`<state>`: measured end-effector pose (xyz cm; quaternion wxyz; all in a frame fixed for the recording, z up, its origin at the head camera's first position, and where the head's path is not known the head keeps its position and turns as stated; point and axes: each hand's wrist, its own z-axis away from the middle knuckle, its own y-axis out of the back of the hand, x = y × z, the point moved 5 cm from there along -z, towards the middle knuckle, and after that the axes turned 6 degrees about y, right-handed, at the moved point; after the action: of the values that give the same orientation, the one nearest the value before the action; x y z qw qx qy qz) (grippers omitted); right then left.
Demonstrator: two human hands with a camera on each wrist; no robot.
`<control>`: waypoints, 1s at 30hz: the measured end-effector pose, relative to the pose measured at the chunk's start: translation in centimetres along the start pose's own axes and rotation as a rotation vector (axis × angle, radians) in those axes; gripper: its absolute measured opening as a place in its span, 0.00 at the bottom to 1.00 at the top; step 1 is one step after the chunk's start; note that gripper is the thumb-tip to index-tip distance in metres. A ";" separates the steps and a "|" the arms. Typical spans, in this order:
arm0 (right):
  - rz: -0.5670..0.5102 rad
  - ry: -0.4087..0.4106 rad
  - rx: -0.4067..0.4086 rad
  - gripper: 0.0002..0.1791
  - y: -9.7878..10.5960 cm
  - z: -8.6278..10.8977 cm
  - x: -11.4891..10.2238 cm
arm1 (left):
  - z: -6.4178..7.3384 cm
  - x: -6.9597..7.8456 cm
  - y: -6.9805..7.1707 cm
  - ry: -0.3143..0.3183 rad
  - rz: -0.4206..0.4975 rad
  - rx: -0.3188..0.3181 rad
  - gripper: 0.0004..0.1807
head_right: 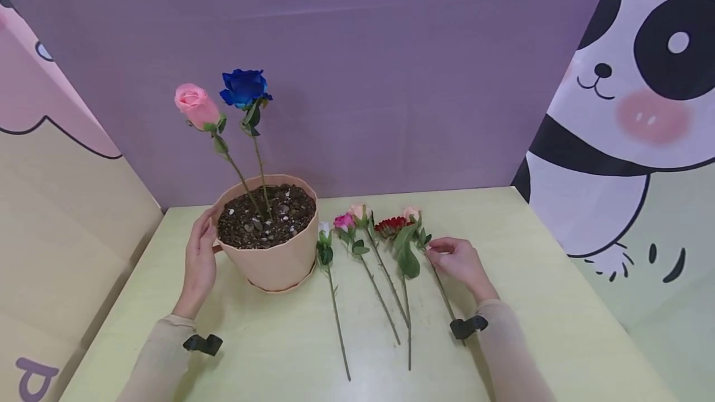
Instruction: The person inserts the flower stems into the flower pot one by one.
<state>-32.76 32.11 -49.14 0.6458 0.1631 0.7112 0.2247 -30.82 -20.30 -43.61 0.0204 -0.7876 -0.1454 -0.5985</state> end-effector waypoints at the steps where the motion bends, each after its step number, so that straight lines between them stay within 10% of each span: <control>1: 0.007 0.000 -0.001 0.25 0.0 -0.1 0.1 | 0.0 0.0 0.0 0.003 0.002 0.005 0.26; 16: 0.100 -0.070 -0.068 0.22 -0.8 -0.1 1.1 | -0.1 0.1 -0.1 -0.029 -0.002 0.013 0.25; 30: -0.043 -0.042 -0.016 0.27 1.4 0.1 -1.0 | -0.1 0.1 -0.4 -0.050 0.045 -0.091 0.31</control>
<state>-32.66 32.75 -47.58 0.6667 0.1473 0.6989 0.2131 -30.93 -19.91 -43.51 -0.0057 -0.8053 -0.1006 -0.5842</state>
